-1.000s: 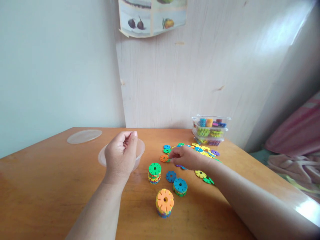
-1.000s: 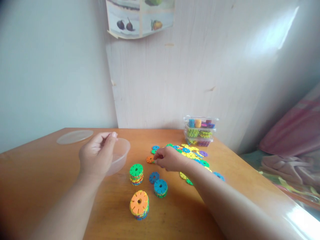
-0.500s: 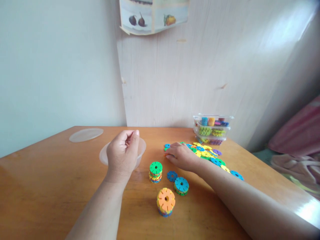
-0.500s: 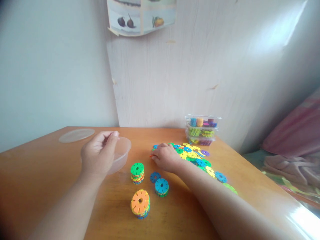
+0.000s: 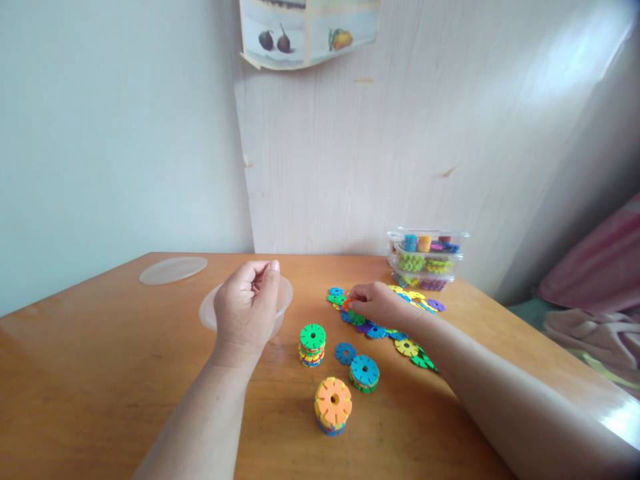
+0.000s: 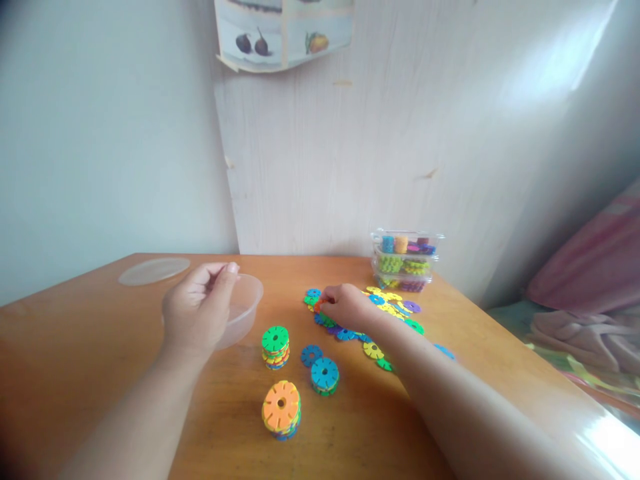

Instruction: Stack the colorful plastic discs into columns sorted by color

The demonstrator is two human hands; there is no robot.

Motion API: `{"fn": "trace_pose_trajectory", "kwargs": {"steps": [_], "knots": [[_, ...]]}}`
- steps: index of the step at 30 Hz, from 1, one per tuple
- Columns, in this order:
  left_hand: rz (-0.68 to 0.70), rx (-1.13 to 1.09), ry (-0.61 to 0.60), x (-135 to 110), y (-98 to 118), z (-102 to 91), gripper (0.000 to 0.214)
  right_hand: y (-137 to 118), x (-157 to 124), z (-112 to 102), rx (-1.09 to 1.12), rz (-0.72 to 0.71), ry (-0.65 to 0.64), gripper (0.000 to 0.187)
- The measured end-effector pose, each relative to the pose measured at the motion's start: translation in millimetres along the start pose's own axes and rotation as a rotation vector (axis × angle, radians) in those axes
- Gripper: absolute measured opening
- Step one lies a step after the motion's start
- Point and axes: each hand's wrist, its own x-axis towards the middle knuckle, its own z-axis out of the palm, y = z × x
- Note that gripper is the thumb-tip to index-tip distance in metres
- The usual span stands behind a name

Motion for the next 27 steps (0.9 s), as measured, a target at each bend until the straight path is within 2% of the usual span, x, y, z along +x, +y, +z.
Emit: {"fn": "trace_pose_trajectory", "kwargs": {"steps": [4,7,10,13,15,22,27], "knots": [[0.006,0.017,-0.006,0.1,-0.1,-0.5,0.029,-1.9,-0.5,-10.2,-0.034,-0.061,0.068,0.024],[0.006,0.015,-0.006,0.0,-0.4,-0.7,0.030,-7.1,-4.4,-13.8,0.034,-0.058,0.083,0.022],[0.003,0.010,-0.008,-0.1,-0.7,-0.8,0.029,-10.9,-10.3,-11.0,0.186,-0.020,-0.080,0.019],[0.004,0.019,-0.009,-0.2,-0.3,-0.9,0.029,-11.3,-14.5,-4.3,0.267,-0.077,-0.331,0.018],[0.003,0.021,-0.003,-0.2,0.5,-1.0,0.029,-10.9,-15.5,-0.6,0.239,-0.123,-0.424,0.016],[0.005,0.003,0.002,0.2,1.2,-0.8,0.028,-7.9,-16.7,-6.5,-0.012,-0.087,-0.281,0.029],[0.007,-0.005,-0.002,-0.7,-0.2,-0.8,0.028,-4.0,-20.2,-10.7,-0.193,-0.261,-0.240,0.043]]}}
